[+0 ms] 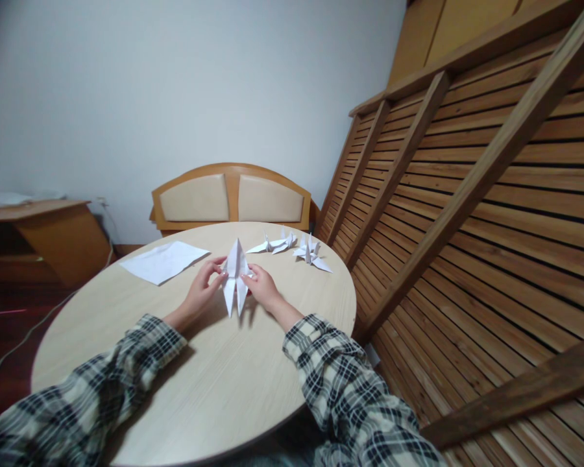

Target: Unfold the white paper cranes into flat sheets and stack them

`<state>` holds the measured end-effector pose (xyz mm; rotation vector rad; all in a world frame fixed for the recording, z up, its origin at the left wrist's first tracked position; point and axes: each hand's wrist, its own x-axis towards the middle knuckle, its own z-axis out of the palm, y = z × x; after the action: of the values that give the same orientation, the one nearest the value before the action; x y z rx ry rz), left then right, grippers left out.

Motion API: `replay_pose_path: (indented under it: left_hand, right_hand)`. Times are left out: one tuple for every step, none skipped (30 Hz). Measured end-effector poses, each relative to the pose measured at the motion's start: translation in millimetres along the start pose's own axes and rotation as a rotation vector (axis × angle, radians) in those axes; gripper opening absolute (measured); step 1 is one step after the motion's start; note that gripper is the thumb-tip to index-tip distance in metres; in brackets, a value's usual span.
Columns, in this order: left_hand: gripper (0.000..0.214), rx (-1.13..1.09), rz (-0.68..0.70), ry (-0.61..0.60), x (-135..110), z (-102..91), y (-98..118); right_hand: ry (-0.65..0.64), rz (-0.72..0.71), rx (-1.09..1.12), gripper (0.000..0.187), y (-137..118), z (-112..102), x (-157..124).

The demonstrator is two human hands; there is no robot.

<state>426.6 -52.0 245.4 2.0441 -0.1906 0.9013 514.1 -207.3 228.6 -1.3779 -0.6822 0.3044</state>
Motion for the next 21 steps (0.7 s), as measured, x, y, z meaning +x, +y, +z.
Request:
replay_pose_path:
  left_hand:
    - [0.017, -0.005, -0.009, -0.008, 0, 0.0, 0]
    - [0.017, -0.017, -0.022, -0.016, 0, 0.2, 0]
    - [0.018, -0.036, -0.038, -0.027, 0, 0.7, 0]
    - [0.018, -0.059, -0.059, -0.041, -1, 1.2, 1]
    - [0.018, -0.082, -0.084, -0.055, -1, 1.9, 2]
    - [0.018, -0.097, -0.109, -0.064, -1, 2.5, 3]
    - [0.018, -0.102, -0.133, -0.062, -1, 3.0, 3]
    - [0.018, -0.095, -0.150, -0.047, -1, 3.3, 4]
    - [0.018, -0.079, -0.160, -0.023, -1, 3.5, 5]
    - [0.018, -0.062, -0.162, 0.006, -1, 3.6, 6]
    - [0.018, -0.049, -0.160, 0.030, -1, 3.6, 7]
    - [0.018, -0.042, -0.157, 0.045, 0, 3.7, 7]
    - [0.018, -0.038, -0.158, 0.051, 0, 3.8, 7]
    - [0.018, -0.038, -0.163, 0.049, -1, 4.0, 7]
    - [0.018, -0.038, -0.169, 0.044, -1, 4.3, 6]
    - [0.018, -0.041, -0.175, 0.037, -1, 4.8, 5]
    - [0.019, -0.046, -0.183, 0.027, -1, 5.5, 4]
    - [0.019, -0.058, -0.193, 0.018, -2, 6.1, 3]
    - [0.020, -0.081, -0.205, 0.012, -2, 6.8, 1]
    - [0.020, -0.110, -0.219, 0.010, -2, 7.5, -1]
    - [0.020, -0.142, -0.233, 0.015, -1, 8.1, -3]
  right_hand:
    - [0.004, -0.001, -0.012, 0.033, 0, -1, 0]
    - [0.006, -0.002, -0.026, 0.032, 0, -1, 0]
    - [0.006, -0.003, -0.043, 0.030, 0, -2, 0]
    - [0.005, -0.003, -0.067, 0.028, 0, -2, -1]
    - [0.003, -0.006, -0.102, 0.027, 1, -3, -1]
    - [0.002, -0.021, -0.147, 0.026, 1, -3, -2]
    - [0.008, -0.051, -0.200, 0.026, 1, -3, -2]
    - [0.025, -0.098, -0.257, 0.026, 1, -3, -3]
    - [0.051, -0.155, -0.314, 0.028, 1, -3, -4]
    - [0.077, -0.213, -0.365, 0.032, 1, -3, -4]
    - [0.099, -0.265, -0.407, 0.037, 0, -2, -5]
    - [0.112, -0.305, -0.440, 0.040, -1, -2, -5]
    - [0.113, -0.333, -0.465, 0.041, -2, -2, -6]
    - [0.107, -0.355, -0.481, 0.041, -3, -2, -7]
    - [0.100, -0.377, -0.490, 0.041, -5, -2, -7]
    - [0.098, -0.401, -0.492, 0.041, -6, -2, -8]
    - [0.099, -0.429, -0.494, 0.042, -8, -1, -9]
    - [0.100, -0.458, -0.499, 0.041, -9, -1, -9]
    - [0.098, -0.484, -0.505, 0.038, -10, -1, -9]
    - [0.090, -0.503, -0.510, 0.035, -11, -1, -10]
    - [0.076, -0.508, -0.512, 0.033, -12, -1, -10]
